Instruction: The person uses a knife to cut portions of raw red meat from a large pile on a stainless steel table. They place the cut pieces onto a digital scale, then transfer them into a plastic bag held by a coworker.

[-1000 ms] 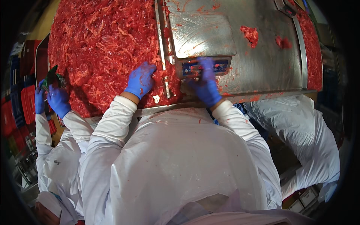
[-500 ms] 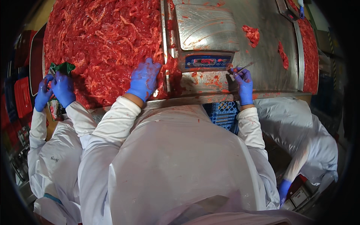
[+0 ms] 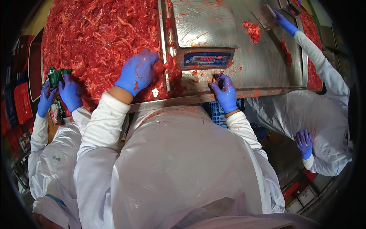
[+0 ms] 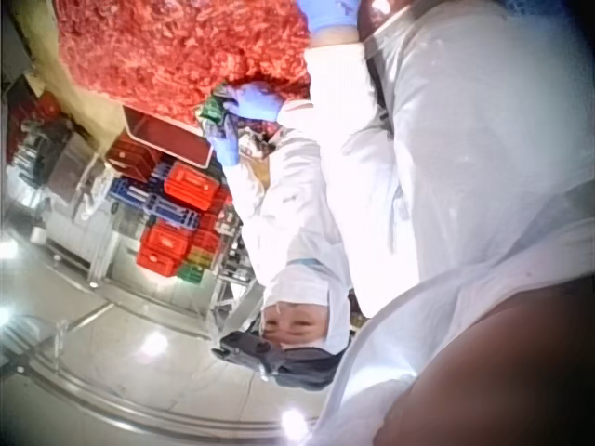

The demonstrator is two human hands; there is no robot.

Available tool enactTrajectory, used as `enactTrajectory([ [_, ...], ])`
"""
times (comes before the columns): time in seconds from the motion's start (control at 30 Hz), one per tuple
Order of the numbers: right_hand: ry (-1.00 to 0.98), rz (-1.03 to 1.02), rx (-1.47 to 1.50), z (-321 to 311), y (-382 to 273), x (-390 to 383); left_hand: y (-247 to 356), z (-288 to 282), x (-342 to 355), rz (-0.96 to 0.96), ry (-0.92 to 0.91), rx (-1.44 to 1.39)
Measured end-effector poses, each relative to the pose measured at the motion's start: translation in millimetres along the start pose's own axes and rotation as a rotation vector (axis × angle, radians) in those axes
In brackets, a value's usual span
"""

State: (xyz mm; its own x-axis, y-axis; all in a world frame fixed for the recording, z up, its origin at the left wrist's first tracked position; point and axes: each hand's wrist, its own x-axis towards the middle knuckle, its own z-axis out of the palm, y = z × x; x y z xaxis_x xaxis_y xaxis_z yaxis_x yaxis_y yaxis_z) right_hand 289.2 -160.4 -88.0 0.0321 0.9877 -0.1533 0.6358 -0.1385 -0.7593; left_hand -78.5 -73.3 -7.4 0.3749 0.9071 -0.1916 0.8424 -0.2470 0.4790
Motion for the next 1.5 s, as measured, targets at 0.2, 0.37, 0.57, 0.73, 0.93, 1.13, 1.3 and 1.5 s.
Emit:
enactTrajectory([
  [0.2,0.033,0.01,-0.081,5.1,1.8,-6.8,2.3,-21.8,28.0,-0.088,0.029,0.024],
  [0.37,0.041,-0.141,-0.195,5.7,19.4,-5.2,-18.2,4.5,45.7,0.183,0.043,0.008],
  [0.57,0.065,-0.073,-0.2,4.7,12.1,-7.7,90.2,-101.5,114.9,0.659,0.445,-0.168],
  [0.73,0.062,-0.066,-0.181,7.0,9.8,-3.6,98.4,-52.1,151.5,0.56,0.392,-0.18],
  [0.93,0.058,-0.042,-0.219,8.0,12.9,-7.8,-8.8,20.0,45.3,0.007,0.026,0.068],
  [1.13,0.104,-0.047,-0.198,7.9,3.3,-8.5,16.8,-9.9,40.6,0.184,0.027,-0.15],
  [1.3,0.133,0.005,-0.199,7.6,2.0,-7.7,88.1,-77.6,100.5,0.345,0.161,-0.355],
  [1.5,0.217,0.124,0.629,17.6,13.3,-1.5,8.4,-23.4,114.4,0.256,0.436,-0.188],
])
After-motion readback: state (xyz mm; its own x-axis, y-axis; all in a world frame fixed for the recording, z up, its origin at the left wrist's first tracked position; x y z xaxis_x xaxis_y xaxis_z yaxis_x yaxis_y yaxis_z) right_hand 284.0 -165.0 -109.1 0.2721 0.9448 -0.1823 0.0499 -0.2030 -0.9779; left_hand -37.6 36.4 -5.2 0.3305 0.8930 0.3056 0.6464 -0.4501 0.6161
